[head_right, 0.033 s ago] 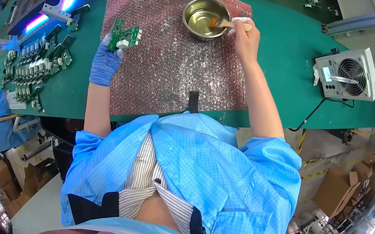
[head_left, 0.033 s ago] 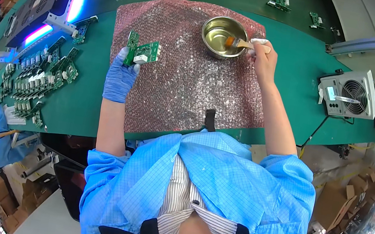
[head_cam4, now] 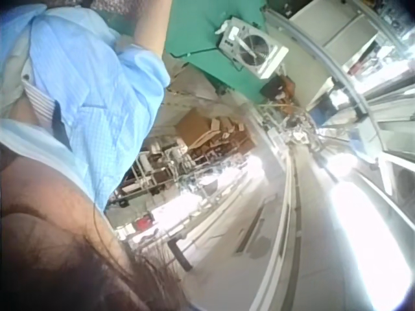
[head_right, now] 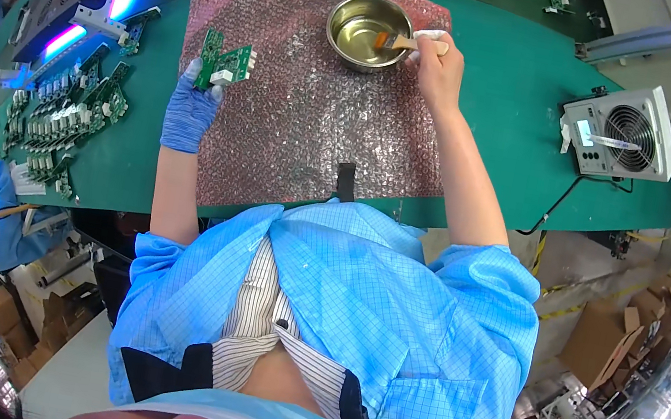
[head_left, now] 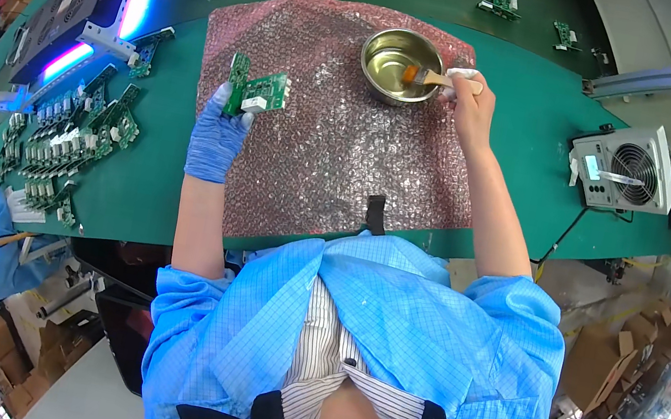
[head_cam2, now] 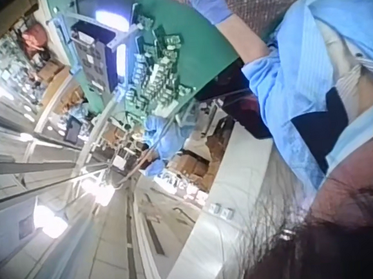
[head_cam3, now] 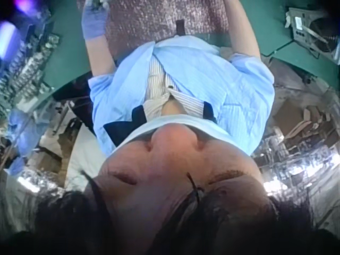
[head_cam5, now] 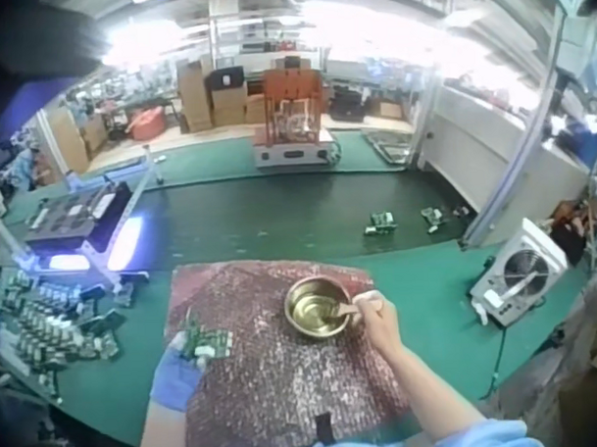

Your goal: Apply a protective liquid coating to printed circuit boards using a brush.

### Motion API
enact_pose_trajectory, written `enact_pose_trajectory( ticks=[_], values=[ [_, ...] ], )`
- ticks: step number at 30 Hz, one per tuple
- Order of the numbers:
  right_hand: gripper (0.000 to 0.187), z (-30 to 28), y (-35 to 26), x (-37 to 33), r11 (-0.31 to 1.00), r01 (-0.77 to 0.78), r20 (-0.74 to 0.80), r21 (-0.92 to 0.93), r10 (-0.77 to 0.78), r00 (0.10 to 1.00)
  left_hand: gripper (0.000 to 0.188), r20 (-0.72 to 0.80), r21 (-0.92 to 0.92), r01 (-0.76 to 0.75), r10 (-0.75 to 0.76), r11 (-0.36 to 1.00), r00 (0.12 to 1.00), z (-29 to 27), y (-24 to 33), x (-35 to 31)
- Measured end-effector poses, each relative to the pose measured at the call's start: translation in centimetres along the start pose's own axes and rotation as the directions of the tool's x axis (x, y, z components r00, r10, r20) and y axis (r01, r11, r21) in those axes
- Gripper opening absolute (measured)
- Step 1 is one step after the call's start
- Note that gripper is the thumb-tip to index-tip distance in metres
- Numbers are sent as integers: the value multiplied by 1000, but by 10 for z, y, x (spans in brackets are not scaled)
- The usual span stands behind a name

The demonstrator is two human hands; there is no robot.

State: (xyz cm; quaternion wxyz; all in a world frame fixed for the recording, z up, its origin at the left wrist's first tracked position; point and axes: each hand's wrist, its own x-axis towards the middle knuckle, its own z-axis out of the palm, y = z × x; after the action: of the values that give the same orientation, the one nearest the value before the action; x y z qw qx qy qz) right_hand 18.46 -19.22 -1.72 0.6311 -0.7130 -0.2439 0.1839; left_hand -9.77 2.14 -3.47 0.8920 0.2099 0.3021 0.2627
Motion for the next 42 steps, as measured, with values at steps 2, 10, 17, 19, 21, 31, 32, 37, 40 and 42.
enact_pose_trajectory(
  ticks=[2, 10, 17, 19, 21, 31, 32, 37, 40, 42],
  values=[
    [17, 1, 3, 3, 1000, -7, 13, -10, 7, 1000, 19, -11, -10, -2, 1, 1000, 1000, 1, -4, 4],
    [16, 0, -6, 4, 996, -60, 40, -66, 62, 997, 23, 4, 14, 25, -25, 1000, 1000, 21, -13, 14],
    [17, -22, -24, 10, 998, 14, 2, -60, -14, 1000, 25, 109, 236, -35, 9, 971, 994, 45, -11, 20],
    [17, -34, -37, 9, 996, -80, 11, -43, 81, 997, 26, 97, 298, -34, 5, 954, 995, 51, -11, 25],
    [17, -49, -39, 12, 996, -77, 29, -55, 78, 997, 28, 109, 367, -18, -24, 930, 994, 65, -11, 25],
    [22, -30, -79, -7, 990, 115, 282, -78, -89, 955, 40, 205, 479, 17, -130, 878, 970, 72, -30, 55],
    [24, -25, -82, -10, 990, 133, 360, -47, -108, 927, 43, 255, 509, 8, -160, 861, 954, 75, -31, 54],
    [27, -6, -85, -11, 983, 186, 534, -2, -156, 831, 50, 349, 574, -3, -241, 819, 906, 81, -30, 47],
    [26, 2, -89, -9, 977, 214, 580, 16, -183, 794, 51, 378, 600, -30, -249, 800, 892, 85, -30, 40],
    [26, 5, -86, -7, 976, 217, 613, -4, -169, 772, 50, 390, 611, -46, -250, 791, 886, 86, -29, 37]
  ],
)
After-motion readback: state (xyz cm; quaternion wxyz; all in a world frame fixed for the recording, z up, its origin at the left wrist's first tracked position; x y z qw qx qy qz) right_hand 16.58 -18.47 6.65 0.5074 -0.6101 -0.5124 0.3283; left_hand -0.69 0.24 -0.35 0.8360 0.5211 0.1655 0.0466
